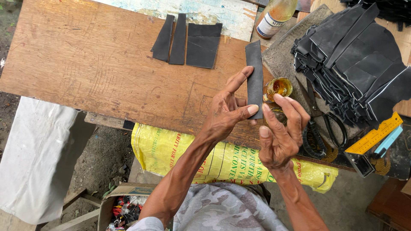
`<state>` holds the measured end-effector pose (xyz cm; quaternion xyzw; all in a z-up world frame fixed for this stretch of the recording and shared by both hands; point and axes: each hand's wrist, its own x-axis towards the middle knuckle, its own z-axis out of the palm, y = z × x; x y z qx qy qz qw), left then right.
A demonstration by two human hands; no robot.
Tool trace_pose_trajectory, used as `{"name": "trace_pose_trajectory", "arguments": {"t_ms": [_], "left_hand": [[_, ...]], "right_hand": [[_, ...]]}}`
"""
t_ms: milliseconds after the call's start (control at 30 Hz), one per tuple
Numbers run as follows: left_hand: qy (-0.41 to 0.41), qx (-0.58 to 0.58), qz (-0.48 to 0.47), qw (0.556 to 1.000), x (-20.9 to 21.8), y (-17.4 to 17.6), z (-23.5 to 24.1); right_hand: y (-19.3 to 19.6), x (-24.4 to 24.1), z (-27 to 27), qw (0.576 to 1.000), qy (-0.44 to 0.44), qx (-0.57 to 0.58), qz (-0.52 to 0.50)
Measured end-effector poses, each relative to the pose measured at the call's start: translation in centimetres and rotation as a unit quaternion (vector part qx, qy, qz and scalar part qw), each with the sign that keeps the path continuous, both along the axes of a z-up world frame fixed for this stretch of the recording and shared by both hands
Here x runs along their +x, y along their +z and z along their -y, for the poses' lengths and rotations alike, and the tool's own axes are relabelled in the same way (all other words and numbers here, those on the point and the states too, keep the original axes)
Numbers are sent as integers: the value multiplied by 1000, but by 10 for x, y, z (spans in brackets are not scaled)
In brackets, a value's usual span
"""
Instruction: The person applies a yellowish liquid from a small glass container onto black rubber pieces using their finger. They handle the pieces one by one, spreading the liquid on the surface, and then place them on a wooden board.
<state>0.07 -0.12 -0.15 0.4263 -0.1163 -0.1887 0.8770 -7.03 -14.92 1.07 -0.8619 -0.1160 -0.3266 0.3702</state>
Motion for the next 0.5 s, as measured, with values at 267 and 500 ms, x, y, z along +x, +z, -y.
{"name": "trace_pose_trajectory", "arguments": {"t_ms": [267, 500], "left_hand": [[-46, -91, -66, 993, -3, 0, -1], [-135, -158, -108, 972, -8, 0, -7]], "right_hand": [[-10, 6, 15, 999, 40, -26, 13], [-21, 17, 35, 998, 17, -19, -60]]}}
